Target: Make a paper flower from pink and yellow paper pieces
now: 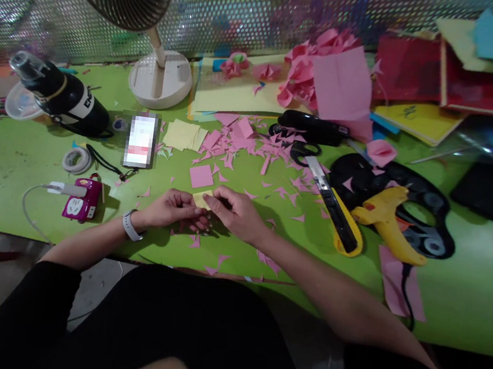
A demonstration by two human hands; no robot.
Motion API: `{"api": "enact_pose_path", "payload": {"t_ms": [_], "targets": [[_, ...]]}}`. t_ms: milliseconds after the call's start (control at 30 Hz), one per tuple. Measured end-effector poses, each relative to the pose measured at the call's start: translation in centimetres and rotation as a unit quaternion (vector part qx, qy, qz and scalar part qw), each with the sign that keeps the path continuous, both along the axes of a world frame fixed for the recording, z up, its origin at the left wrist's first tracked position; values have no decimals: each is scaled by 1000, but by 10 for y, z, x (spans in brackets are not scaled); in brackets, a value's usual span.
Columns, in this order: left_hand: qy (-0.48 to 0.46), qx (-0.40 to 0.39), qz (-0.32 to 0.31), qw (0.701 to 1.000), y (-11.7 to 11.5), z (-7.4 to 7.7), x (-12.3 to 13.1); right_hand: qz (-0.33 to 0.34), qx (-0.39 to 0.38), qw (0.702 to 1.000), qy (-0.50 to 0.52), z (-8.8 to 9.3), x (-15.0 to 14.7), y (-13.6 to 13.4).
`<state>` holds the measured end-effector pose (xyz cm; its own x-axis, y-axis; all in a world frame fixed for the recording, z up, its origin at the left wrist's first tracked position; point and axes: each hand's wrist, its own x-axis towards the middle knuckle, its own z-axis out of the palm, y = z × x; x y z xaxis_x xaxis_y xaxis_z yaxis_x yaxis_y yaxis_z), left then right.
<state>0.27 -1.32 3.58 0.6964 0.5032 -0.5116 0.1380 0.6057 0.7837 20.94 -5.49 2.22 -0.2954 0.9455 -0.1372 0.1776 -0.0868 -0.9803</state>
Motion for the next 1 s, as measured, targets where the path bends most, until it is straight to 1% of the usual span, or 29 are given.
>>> {"api": "enact_pose_path", "payload": {"t_ms": [167, 267, 367, 533, 600, 733, 900, 1000], "targets": [[15, 36, -13, 999, 0, 2, -2, 33, -29, 999, 8, -3, 0, -1], [17, 55, -17, 998, 1, 1, -3, 50, -34, 998, 15, -7, 1, -2], [13, 58, -24, 998, 3, -1, -5, 71, -37, 997, 11, -7, 5, -1], [-4, 27, -52, 998, 10, -3, -10, 124, -59, 990, -16, 0, 16, 4], [-2, 38, -61, 997, 12, -3, -12, 140, -71, 987, -18, 2, 17, 5], [16, 74, -51, 996, 14, -2, -12, 136, -68, 988, -39, 7, 16, 5], [25, 92, -56, 994, 16, 3, -12, 165, -44, 982, -83, 16, 19, 9], [33, 97, -57, 993, 19, 2, -14, 179, -54, 978, -90, 18, 23, 11]]}}
